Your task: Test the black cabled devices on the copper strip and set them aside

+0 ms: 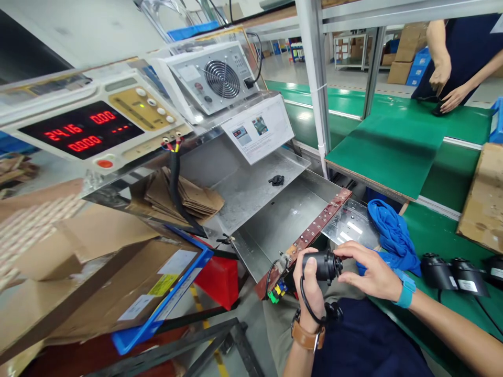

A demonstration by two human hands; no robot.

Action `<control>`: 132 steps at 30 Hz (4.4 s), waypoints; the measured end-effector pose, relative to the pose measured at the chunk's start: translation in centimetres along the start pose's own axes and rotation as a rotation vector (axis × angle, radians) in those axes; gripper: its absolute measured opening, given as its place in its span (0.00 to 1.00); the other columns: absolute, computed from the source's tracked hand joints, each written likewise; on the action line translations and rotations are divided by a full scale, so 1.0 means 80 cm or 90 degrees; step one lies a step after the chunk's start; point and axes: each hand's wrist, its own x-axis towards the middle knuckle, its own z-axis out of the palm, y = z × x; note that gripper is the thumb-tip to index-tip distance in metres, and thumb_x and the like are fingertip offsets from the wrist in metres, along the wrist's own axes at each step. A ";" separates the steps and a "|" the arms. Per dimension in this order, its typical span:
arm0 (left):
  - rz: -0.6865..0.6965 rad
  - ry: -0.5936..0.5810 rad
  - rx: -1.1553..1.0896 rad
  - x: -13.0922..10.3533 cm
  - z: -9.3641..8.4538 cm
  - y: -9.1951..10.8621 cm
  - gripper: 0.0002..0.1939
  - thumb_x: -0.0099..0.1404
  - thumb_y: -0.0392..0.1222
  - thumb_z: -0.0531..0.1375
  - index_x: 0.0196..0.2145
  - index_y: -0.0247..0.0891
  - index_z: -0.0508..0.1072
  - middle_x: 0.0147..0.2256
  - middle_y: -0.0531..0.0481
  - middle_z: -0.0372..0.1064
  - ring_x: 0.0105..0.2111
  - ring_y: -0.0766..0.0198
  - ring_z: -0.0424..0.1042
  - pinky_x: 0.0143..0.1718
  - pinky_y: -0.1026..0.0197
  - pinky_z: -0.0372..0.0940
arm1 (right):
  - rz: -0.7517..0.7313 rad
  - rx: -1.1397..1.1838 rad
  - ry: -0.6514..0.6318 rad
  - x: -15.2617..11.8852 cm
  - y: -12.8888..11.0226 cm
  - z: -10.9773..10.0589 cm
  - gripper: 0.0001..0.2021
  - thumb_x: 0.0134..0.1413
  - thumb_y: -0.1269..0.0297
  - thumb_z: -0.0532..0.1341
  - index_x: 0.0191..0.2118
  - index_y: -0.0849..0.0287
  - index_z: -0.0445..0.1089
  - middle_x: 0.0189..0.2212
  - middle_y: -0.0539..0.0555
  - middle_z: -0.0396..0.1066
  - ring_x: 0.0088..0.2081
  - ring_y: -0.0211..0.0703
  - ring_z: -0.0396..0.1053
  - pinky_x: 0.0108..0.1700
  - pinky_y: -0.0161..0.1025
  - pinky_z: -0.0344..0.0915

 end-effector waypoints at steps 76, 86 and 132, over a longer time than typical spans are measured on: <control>0.014 0.090 -0.092 -0.004 -0.016 -0.010 0.17 0.64 0.53 0.52 0.38 0.37 0.71 0.36 0.48 0.67 0.32 0.60 0.66 0.32 0.62 0.63 | 0.115 -0.139 -0.083 0.022 -0.011 0.012 0.23 0.72 0.52 0.50 0.32 0.61 0.71 0.25 0.54 0.68 0.27 0.42 0.66 0.31 0.37 0.59; -0.138 0.135 -0.293 0.003 -0.019 -0.022 0.19 0.63 0.56 0.58 0.39 0.37 0.72 0.34 0.50 0.68 0.32 0.64 0.68 0.30 0.65 0.64 | 0.198 -0.342 -0.072 -0.014 0.015 0.007 0.29 0.74 0.53 0.44 0.28 0.61 0.71 0.25 0.53 0.67 0.27 0.42 0.66 0.32 0.38 0.57; -0.022 0.098 -0.136 0.023 -0.052 -0.019 0.27 0.57 0.47 0.68 0.51 0.38 0.64 0.51 0.40 0.67 0.49 0.55 0.70 0.54 0.52 0.64 | 0.518 -0.893 -0.044 -0.033 0.162 -0.096 0.18 0.73 0.58 0.47 0.40 0.64 0.68 0.32 0.61 0.72 0.32 0.55 0.73 0.34 0.42 0.63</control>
